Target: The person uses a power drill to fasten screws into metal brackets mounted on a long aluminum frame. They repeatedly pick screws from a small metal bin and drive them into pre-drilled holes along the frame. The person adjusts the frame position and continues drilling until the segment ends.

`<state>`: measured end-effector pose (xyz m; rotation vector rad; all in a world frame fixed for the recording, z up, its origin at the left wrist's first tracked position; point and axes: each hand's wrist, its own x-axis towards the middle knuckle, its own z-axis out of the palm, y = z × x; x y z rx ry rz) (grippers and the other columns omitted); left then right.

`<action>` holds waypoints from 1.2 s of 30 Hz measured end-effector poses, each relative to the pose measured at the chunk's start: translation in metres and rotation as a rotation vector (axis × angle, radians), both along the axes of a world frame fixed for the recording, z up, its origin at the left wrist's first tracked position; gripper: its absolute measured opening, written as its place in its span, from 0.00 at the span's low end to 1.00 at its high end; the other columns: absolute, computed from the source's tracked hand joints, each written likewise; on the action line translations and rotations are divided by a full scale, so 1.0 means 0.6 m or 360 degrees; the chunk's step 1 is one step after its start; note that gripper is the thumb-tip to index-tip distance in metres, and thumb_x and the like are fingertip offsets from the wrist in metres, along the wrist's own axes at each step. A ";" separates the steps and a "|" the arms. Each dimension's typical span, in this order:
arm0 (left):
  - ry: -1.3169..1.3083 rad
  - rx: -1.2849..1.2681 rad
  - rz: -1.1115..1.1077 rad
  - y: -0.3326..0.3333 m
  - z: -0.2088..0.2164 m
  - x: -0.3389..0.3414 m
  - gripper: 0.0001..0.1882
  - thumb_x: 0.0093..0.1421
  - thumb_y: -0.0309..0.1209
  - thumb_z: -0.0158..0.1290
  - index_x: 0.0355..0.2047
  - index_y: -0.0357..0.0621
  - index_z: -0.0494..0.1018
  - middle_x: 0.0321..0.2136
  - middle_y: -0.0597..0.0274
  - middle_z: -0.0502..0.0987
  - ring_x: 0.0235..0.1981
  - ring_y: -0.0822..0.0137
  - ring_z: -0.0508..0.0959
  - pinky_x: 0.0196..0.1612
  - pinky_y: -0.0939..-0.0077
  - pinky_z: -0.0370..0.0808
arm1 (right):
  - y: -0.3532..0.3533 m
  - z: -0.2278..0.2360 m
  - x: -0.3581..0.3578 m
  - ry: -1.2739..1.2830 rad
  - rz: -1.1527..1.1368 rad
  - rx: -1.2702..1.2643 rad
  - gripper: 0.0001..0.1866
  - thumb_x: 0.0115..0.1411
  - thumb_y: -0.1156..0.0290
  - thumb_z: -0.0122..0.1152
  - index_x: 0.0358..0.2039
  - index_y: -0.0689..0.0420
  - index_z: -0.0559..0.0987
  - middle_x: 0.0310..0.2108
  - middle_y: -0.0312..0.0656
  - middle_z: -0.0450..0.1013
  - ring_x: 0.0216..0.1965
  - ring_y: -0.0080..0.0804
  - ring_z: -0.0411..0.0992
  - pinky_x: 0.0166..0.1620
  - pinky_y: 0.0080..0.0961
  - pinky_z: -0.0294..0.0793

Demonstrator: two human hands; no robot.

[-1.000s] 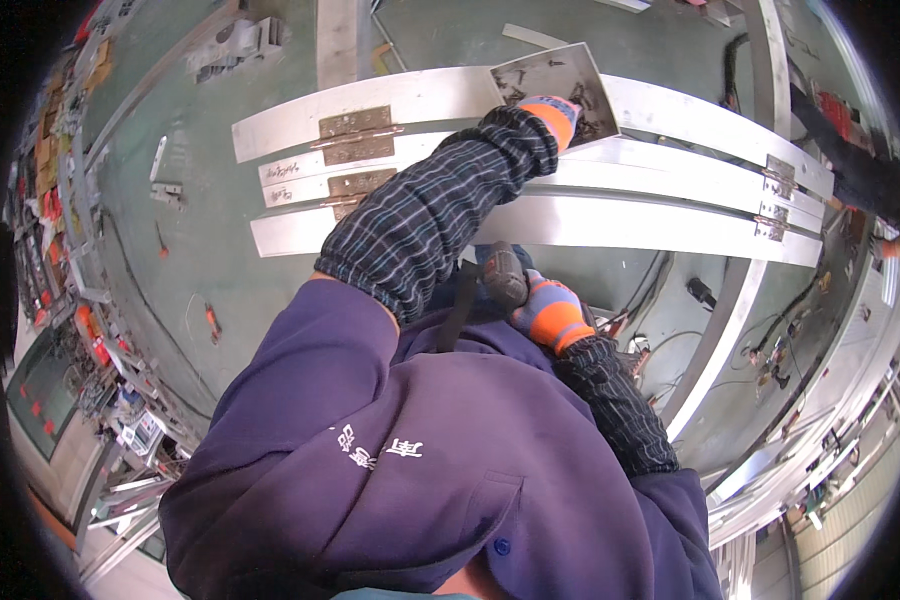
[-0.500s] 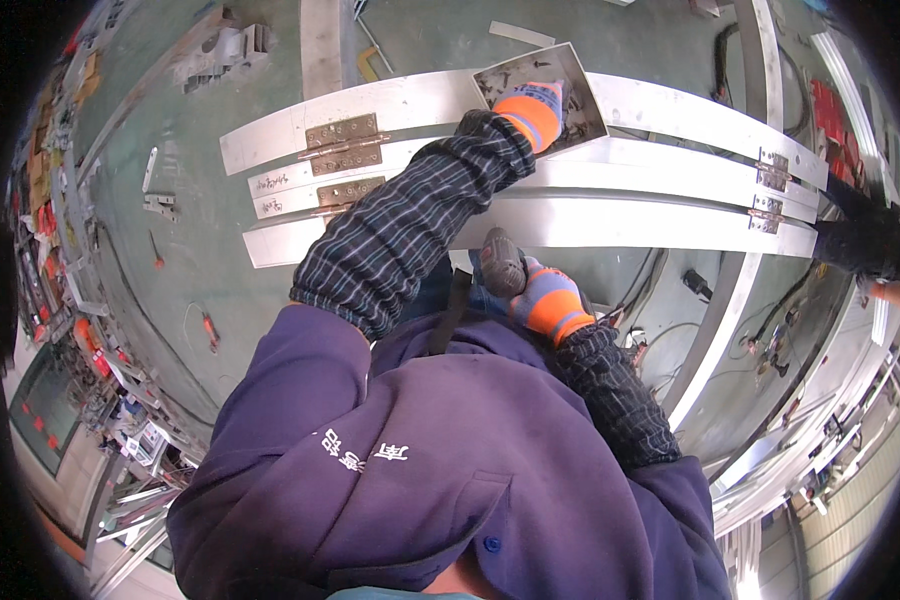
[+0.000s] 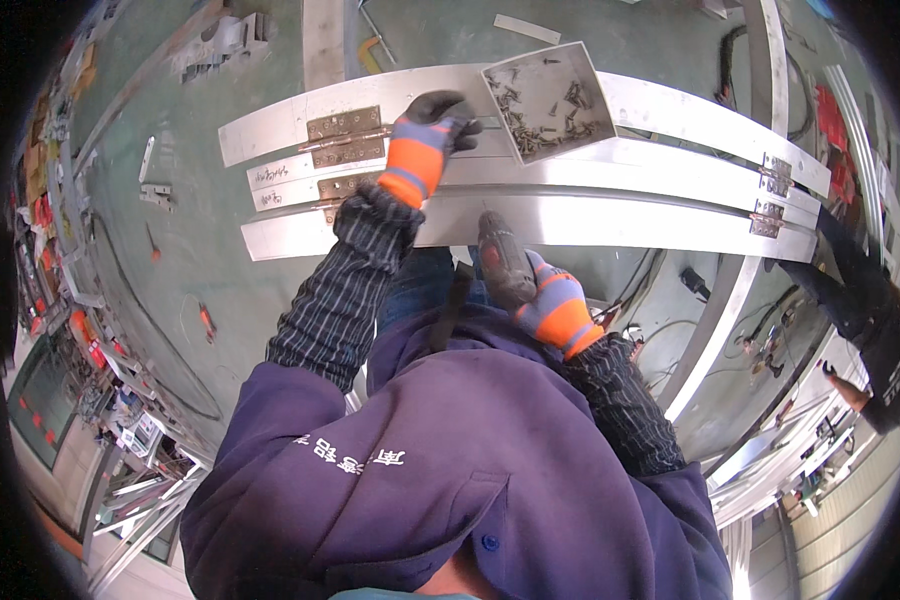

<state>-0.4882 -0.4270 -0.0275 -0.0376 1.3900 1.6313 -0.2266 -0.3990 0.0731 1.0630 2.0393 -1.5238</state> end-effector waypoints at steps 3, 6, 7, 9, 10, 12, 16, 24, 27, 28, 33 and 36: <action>-0.0468 -0.0114 0.0177 -0.065 0.009 0.010 0.15 0.68 0.34 0.62 0.51 0.43 0.75 0.42 0.55 0.83 0.40 0.61 0.86 0.40 0.71 0.86 | 0.006 0.029 -0.010 0.0421 -0.0191 -0.0281 0.28 0.55 0.69 0.68 0.57 0.56 0.76 0.42 0.52 0.81 0.44 0.54 0.80 0.49 0.36 0.78; -0.0678 -0.0033 0.0222 -0.103 0.021 0.034 0.14 0.69 0.36 0.61 0.49 0.44 0.75 0.41 0.57 0.83 0.42 0.64 0.85 0.41 0.70 0.85 | 0.013 0.041 -0.028 0.0523 -0.0031 -0.0229 0.28 0.54 0.70 0.69 0.56 0.58 0.76 0.42 0.50 0.80 0.42 0.48 0.80 0.48 0.32 0.78; -0.0705 0.0040 0.0231 -0.109 0.023 0.039 0.13 0.69 0.36 0.60 0.49 0.44 0.75 0.40 0.58 0.83 0.41 0.64 0.85 0.42 0.70 0.84 | 0.015 0.041 -0.034 0.0532 -0.0006 -0.0204 0.28 0.54 0.71 0.70 0.57 0.58 0.76 0.42 0.49 0.80 0.43 0.46 0.80 0.48 0.32 0.78; -0.0762 0.0190 0.0252 -0.118 0.027 0.047 0.12 0.70 0.36 0.59 0.48 0.43 0.75 0.38 0.59 0.82 0.40 0.64 0.84 0.42 0.71 0.84 | 0.018 0.040 -0.044 0.0618 0.0064 -0.0131 0.29 0.53 0.72 0.70 0.57 0.58 0.76 0.44 0.48 0.81 0.44 0.41 0.80 0.49 0.30 0.78; -0.0814 0.0205 0.0288 -0.122 0.028 0.051 0.12 0.70 0.36 0.59 0.48 0.43 0.75 0.37 0.60 0.82 0.39 0.64 0.83 0.43 0.71 0.83 | 0.018 0.039 -0.047 0.0626 0.0038 -0.0186 0.29 0.53 0.72 0.70 0.57 0.58 0.76 0.44 0.46 0.81 0.44 0.38 0.80 0.50 0.30 0.78; -0.0839 0.0301 0.0238 -0.128 0.031 0.056 0.13 0.70 0.38 0.60 0.48 0.45 0.74 0.36 0.62 0.81 0.35 0.70 0.82 0.38 0.77 0.82 | 0.019 0.037 -0.052 0.0651 -0.0016 -0.0301 0.30 0.53 0.72 0.70 0.58 0.57 0.76 0.45 0.44 0.81 0.46 0.34 0.79 0.51 0.30 0.77; -0.0879 0.0301 0.0287 -0.140 0.033 0.067 0.12 0.70 0.37 0.59 0.47 0.45 0.75 0.36 0.63 0.81 0.35 0.70 0.82 0.37 0.78 0.82 | 0.018 0.034 -0.050 0.0575 0.0081 -0.0254 0.31 0.53 0.73 0.71 0.59 0.57 0.76 0.46 0.42 0.81 0.46 0.31 0.79 0.52 0.29 0.77; -0.0467 -0.0026 0.0086 -0.178 0.037 0.062 0.14 0.69 0.36 0.61 0.49 0.43 0.76 0.37 0.62 0.82 0.38 0.69 0.83 0.42 0.75 0.85 | 0.012 0.022 -0.041 0.0497 0.0277 -0.0199 0.33 0.52 0.71 0.72 0.60 0.56 0.76 0.46 0.42 0.81 0.45 0.31 0.80 0.52 0.29 0.78; -0.0487 0.0039 0.0067 -0.195 0.055 0.048 0.14 0.68 0.37 0.62 0.49 0.43 0.76 0.37 0.62 0.82 0.38 0.69 0.83 0.42 0.74 0.85 | 0.013 0.023 -0.049 0.0498 0.0339 -0.0129 0.32 0.51 0.69 0.72 0.59 0.56 0.76 0.44 0.43 0.81 0.44 0.34 0.80 0.51 0.30 0.78; -0.0522 0.0000 0.0054 -0.198 0.061 0.043 0.14 0.68 0.37 0.62 0.48 0.43 0.77 0.37 0.62 0.82 0.38 0.69 0.83 0.43 0.74 0.85 | 0.012 0.024 -0.054 0.0514 0.0344 -0.0136 0.32 0.51 0.69 0.72 0.58 0.56 0.77 0.43 0.44 0.81 0.43 0.36 0.80 0.51 0.30 0.78; -0.0605 0.0060 0.0136 -0.224 0.074 0.032 0.13 0.71 0.42 0.58 0.46 0.45 0.77 0.34 0.66 0.80 0.37 0.73 0.82 0.44 0.76 0.83 | 0.000 0.024 -0.084 0.0600 0.0384 -0.0196 0.31 0.50 0.67 0.72 0.57 0.55 0.77 0.41 0.47 0.81 0.41 0.46 0.80 0.49 0.34 0.78; -0.0685 0.0168 0.0287 -0.253 0.046 0.034 0.15 0.72 0.44 0.56 0.45 0.46 0.77 0.34 0.66 0.80 0.37 0.72 0.82 0.43 0.76 0.83 | -0.022 0.014 -0.110 0.0507 0.0380 -0.0180 0.31 0.50 0.66 0.72 0.57 0.54 0.77 0.41 0.50 0.81 0.42 0.53 0.80 0.48 0.37 0.79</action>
